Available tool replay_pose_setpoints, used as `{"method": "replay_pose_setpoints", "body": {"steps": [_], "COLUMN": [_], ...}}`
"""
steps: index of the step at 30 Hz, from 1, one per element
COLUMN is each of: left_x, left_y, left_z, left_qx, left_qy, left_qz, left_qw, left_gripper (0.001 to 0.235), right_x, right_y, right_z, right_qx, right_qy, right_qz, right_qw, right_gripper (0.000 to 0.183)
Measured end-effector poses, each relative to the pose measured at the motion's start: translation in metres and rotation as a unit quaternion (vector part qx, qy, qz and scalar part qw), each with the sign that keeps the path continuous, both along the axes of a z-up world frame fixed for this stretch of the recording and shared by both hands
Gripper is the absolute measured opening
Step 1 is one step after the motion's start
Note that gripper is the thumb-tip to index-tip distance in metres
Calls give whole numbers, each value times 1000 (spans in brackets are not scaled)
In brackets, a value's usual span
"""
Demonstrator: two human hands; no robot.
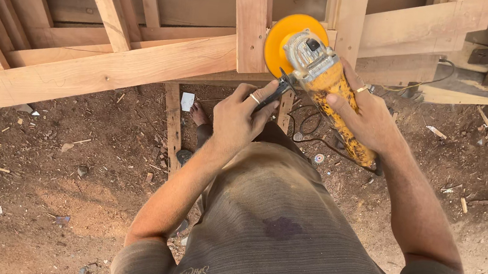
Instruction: The person uses an angle grinder with a sanding disc to smooth the surfaces of a wooden frame structure. They move the tool along the edges and flat areas of the frame, generating wood dust.
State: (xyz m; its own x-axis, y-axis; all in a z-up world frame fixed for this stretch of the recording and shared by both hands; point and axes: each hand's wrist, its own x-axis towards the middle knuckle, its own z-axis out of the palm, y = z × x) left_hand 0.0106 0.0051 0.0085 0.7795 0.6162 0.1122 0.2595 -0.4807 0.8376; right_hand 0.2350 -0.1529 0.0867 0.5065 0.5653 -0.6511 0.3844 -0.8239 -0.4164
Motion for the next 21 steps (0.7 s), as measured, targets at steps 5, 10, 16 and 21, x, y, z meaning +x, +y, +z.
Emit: {"method": "replay_pose_setpoints", "body": {"steps": [5,10,16,21], "left_x": [-13,-6,6,-9], "left_y": [-27,-19,0,-34], "left_z": [9,8,2,9], "left_qx": [18,26,28,19], "left_qy": [-22,-13,-4,-36], "left_qz": [0,-17,-28,-21], "left_qw": [1000,999,999,999], "left_gripper": [45,43,42,44], "right_x": [-17,-14,0,-19], "right_y": [-24,-27,-15,-40], "right_z": [7,6,-7,3], "right_qx": [63,84,28,87], "right_qy": [-8,-10,-6,5], "right_qz": [36,24,-12,28], "right_qw": [997,996,1000,996], "right_gripper": [84,83,87,85]}}
